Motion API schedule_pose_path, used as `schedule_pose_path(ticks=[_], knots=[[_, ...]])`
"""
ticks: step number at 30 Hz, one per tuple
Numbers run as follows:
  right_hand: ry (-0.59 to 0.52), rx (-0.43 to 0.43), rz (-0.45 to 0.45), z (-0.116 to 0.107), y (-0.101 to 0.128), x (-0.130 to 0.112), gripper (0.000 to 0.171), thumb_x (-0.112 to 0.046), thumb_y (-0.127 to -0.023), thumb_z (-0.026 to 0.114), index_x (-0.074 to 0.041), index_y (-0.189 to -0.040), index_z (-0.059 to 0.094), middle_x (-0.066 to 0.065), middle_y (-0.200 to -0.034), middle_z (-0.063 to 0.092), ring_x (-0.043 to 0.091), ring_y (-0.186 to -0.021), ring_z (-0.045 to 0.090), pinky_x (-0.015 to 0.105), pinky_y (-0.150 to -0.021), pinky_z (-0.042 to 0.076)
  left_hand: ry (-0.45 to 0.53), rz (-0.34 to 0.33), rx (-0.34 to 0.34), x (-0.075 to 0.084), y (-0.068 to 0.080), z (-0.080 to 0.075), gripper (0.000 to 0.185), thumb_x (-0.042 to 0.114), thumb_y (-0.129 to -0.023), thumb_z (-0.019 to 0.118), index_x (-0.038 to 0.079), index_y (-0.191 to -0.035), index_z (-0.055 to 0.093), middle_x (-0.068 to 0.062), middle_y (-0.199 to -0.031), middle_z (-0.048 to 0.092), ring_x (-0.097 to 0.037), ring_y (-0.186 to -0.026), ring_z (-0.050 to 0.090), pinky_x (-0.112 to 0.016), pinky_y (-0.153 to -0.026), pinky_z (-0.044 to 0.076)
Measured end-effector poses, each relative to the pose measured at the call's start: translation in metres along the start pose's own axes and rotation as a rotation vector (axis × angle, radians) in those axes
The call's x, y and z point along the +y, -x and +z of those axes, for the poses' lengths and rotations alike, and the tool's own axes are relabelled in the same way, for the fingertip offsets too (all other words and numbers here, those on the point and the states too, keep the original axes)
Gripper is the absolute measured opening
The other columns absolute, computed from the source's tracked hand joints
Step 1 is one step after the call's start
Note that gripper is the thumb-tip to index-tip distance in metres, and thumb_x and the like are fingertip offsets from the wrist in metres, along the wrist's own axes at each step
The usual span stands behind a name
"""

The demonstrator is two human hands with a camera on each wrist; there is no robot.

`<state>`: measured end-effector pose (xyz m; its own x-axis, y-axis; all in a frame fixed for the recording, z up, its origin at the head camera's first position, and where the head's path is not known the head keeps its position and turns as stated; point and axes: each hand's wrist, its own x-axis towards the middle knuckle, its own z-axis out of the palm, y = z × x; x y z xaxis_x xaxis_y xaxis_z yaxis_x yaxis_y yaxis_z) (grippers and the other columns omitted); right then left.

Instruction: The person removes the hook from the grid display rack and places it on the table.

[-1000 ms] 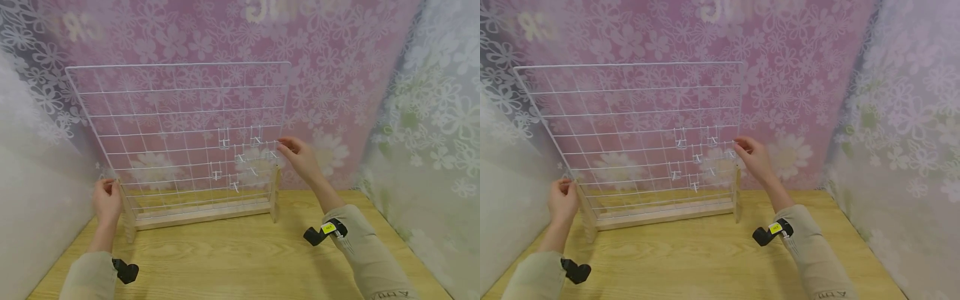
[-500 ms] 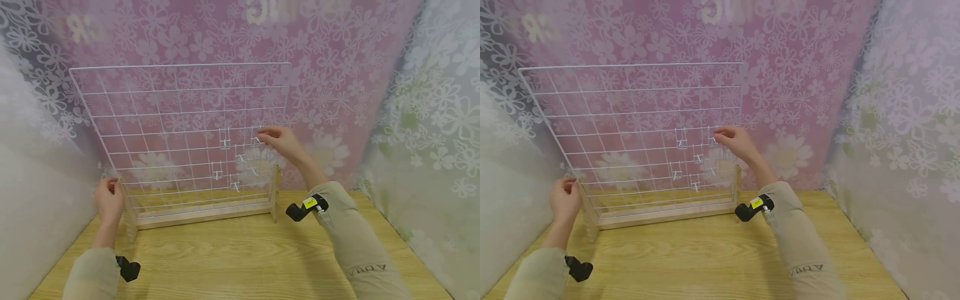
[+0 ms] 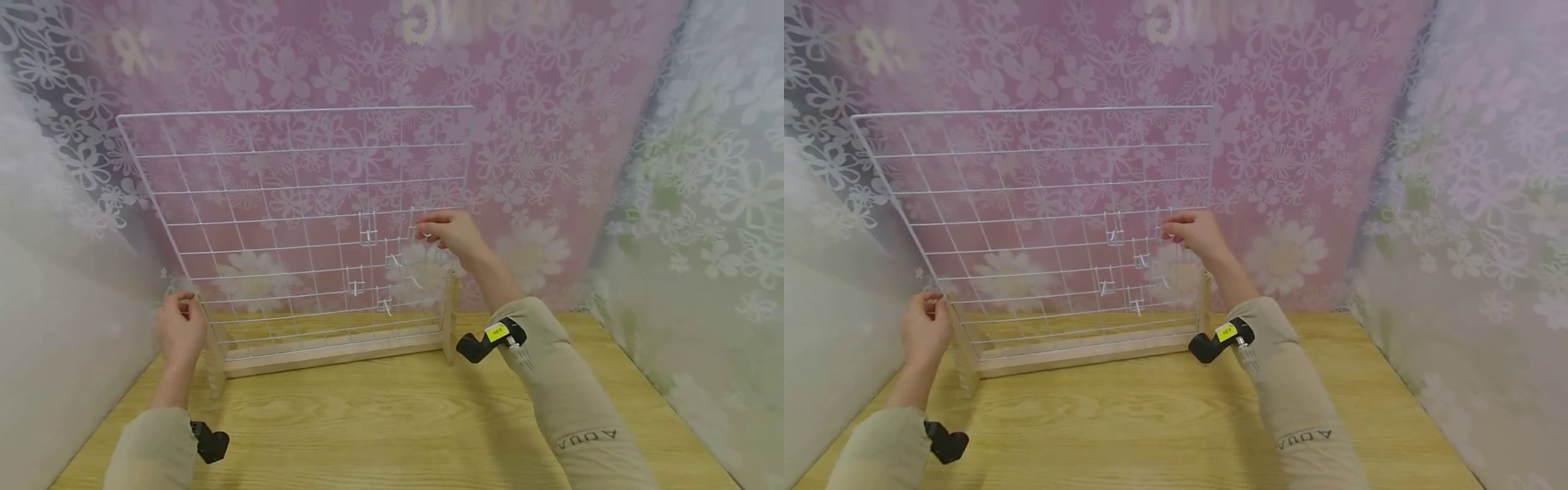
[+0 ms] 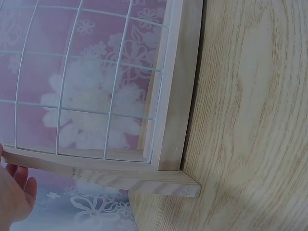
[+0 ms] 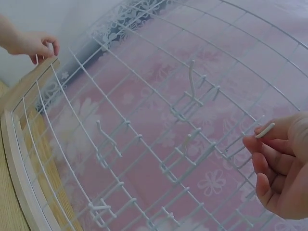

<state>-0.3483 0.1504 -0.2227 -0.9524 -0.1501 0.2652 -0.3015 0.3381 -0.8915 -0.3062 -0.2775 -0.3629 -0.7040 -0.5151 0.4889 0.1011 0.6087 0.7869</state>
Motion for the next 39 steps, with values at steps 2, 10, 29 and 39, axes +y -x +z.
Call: schedule_pose_path(ticks=[2,10,29,39], knots=[[-0.038,0.012,0.023,0.001,0.001,0.0,0.03,-0.017,-0.091,0.058,0.003,-0.114,0.062,0.003,-0.086,0.066,0.023,-0.085,0.055,0.026,-0.068,0.044,0.004,0.005,0.0,0.0,0.001,-0.001,0.026,0.01,-0.095,0.04,-0.007,-0.113,0.05,-0.022,-0.091,0.048,-0.03,-0.082,0.044,-0.037,-0.068,0.033],[-0.122,0.039,-0.055,-0.005,0.01,-0.005,0.031,-0.013,-0.091,0.059,0.007,-0.115,0.06,0.008,-0.091,0.067,0.017,-0.086,0.057,0.024,-0.067,0.046,0.001,-0.032,-0.024,0.0,0.001,-0.005,0.029,0.013,-0.096,0.038,-0.006,-0.116,0.049,-0.021,-0.094,0.048,-0.029,-0.082,0.043,-0.037,-0.068,0.032],[0.127,-0.14,-0.232,0.023,0.078,0.016,0.015,-0.01,-0.086,0.064,-0.002,-0.098,0.067,0.008,-0.087,0.067,0.019,-0.08,0.063,0.036,-0.074,0.051,0.015,-0.066,0.002,0.004,0.0,-0.004,0.029,0.014,-0.096,0.038,-0.004,-0.116,0.051,-0.02,-0.096,0.05,-0.026,-0.082,0.045,-0.034,-0.066,0.035],[0.152,-0.241,-0.191,0.075,0.096,0.064,0.01,-0.01,-0.084,0.067,-0.004,-0.092,0.068,0.003,-0.077,0.064,0.019,-0.07,0.059,0.027,-0.06,0.047,0.049,-0.115,-0.008,0.0,0.0,-0.001,0.039,0.021,-0.098,0.039,-0.012,-0.114,0.051,-0.026,-0.103,0.051,-0.037,-0.095,0.048,-0.045,-0.082,0.036]])
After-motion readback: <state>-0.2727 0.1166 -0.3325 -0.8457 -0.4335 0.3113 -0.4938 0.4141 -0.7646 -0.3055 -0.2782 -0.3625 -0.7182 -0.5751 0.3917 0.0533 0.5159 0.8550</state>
